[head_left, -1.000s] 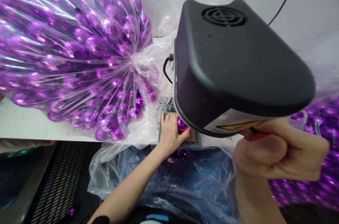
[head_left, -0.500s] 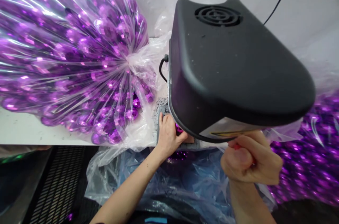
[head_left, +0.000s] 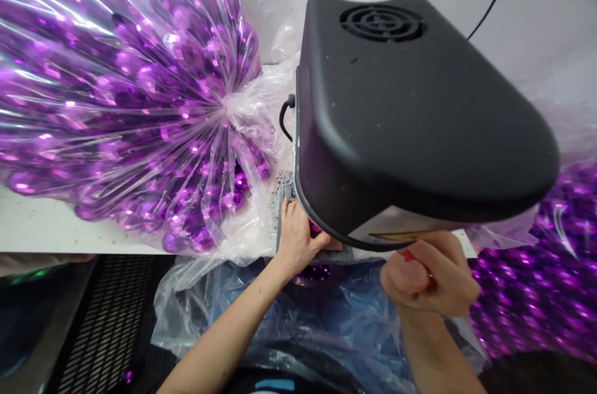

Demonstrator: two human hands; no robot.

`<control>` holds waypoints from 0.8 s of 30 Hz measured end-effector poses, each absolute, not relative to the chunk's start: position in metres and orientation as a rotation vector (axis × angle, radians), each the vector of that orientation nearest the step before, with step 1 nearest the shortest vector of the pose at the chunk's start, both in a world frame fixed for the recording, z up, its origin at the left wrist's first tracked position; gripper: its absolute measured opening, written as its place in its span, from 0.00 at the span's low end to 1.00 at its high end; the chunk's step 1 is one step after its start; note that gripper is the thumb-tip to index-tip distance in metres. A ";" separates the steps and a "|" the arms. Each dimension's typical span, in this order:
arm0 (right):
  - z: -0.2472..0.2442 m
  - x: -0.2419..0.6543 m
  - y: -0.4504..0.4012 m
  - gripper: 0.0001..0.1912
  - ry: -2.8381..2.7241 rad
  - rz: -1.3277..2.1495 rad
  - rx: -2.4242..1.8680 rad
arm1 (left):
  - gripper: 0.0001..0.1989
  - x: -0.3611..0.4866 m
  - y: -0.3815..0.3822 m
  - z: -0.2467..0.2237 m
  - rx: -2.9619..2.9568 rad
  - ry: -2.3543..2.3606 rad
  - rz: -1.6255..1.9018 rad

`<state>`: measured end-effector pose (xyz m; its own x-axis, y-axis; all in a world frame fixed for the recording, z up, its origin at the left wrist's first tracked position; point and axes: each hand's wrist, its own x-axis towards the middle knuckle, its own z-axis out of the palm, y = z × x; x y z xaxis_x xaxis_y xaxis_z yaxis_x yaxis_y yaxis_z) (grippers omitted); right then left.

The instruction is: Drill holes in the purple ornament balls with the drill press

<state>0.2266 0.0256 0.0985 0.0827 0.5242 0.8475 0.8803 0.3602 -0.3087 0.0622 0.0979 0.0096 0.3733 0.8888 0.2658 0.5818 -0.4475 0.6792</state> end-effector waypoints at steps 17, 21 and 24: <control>0.160 0.232 0.064 0.13 -1.384 -0.627 -1.325 | 0.17 0.065 0.098 0.006 2.185 1.202 1.047; 0.202 0.238 0.101 0.26 -1.327 -0.320 -1.404 | 0.19 0.057 0.092 0.011 2.167 1.161 1.065; 0.202 0.241 0.116 0.26 -1.301 -0.226 -1.397 | 0.24 0.034 0.069 0.012 2.083 1.083 1.055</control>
